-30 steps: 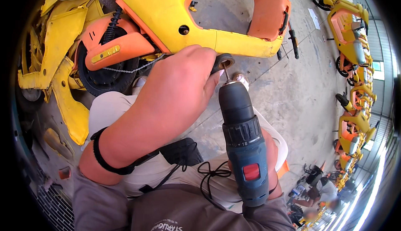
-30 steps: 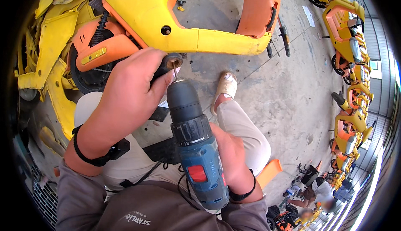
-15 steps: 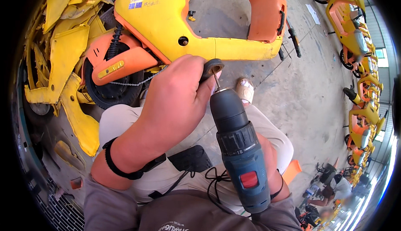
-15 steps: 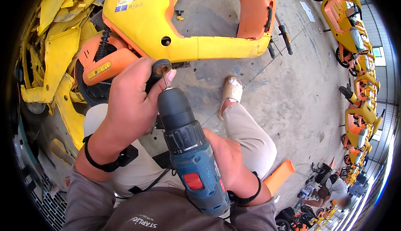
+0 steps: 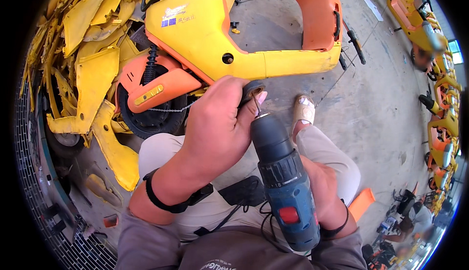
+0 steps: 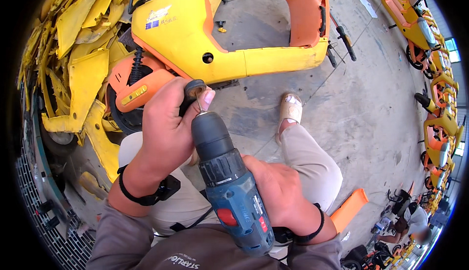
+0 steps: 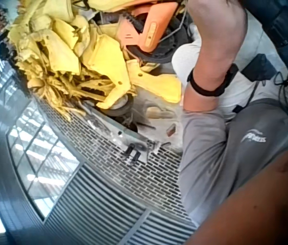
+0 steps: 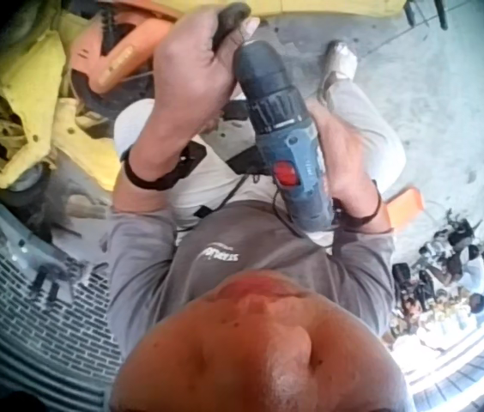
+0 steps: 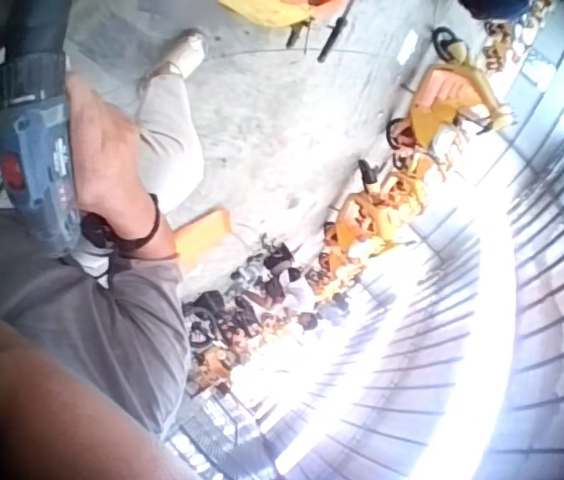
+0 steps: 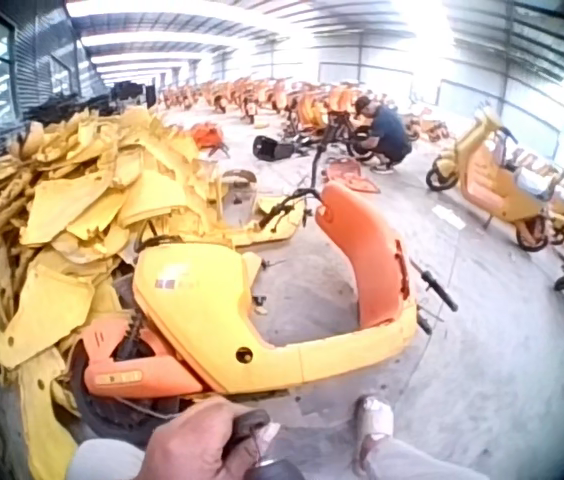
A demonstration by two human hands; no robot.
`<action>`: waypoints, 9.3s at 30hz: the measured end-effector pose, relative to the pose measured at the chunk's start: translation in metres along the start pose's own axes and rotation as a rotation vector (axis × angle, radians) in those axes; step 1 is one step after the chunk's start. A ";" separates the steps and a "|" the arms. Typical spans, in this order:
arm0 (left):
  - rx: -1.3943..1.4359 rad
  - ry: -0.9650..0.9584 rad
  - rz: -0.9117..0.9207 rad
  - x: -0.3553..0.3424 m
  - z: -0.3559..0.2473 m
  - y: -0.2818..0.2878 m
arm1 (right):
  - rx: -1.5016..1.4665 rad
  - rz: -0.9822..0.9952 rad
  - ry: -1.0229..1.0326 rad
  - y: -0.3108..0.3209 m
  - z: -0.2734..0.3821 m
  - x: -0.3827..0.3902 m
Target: The person uses a power drill to enlarge or clean a hole in a metal bracket, then holds the bracket and drills into a different section.
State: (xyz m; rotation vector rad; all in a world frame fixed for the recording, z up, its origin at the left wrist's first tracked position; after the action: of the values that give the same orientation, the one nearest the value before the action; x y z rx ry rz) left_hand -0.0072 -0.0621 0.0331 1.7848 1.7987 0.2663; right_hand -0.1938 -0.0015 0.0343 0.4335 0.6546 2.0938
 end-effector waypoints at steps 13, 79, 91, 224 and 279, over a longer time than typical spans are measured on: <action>0.030 -0.073 -0.020 -0.001 -0.007 0.005 | -0.223 0.151 -0.093 -0.003 -0.010 0.001; 0.226 -0.251 0.264 -0.001 0.005 0.001 | -1.316 0.272 -0.127 0.001 -0.026 0.026; 0.385 -0.161 0.255 0.001 0.004 -0.002 | -1.267 0.278 -0.125 -0.002 -0.020 0.022; -0.297 -0.145 0.262 -0.007 0.023 -0.002 | -0.602 0.035 -0.341 0.008 -0.032 0.014; 0.159 0.071 0.642 -0.006 0.030 -0.001 | -1.220 0.117 -0.229 0.005 -0.034 0.008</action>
State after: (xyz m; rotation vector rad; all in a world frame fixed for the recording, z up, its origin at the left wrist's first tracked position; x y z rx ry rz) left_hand 0.0076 -0.0762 0.0100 2.4597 1.2651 0.4465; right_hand -0.2190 -0.0072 0.0105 -0.0095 -0.8050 2.0875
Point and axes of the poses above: each hand's wrist, its own x-axis away from the middle knuckle, its own y-axis out of the back of the hand, z = x × y, the point moved 5 cm from there along -x, towards the middle knuckle, and after that the axes turned 5 degrees about z, right-handed, at the moved point
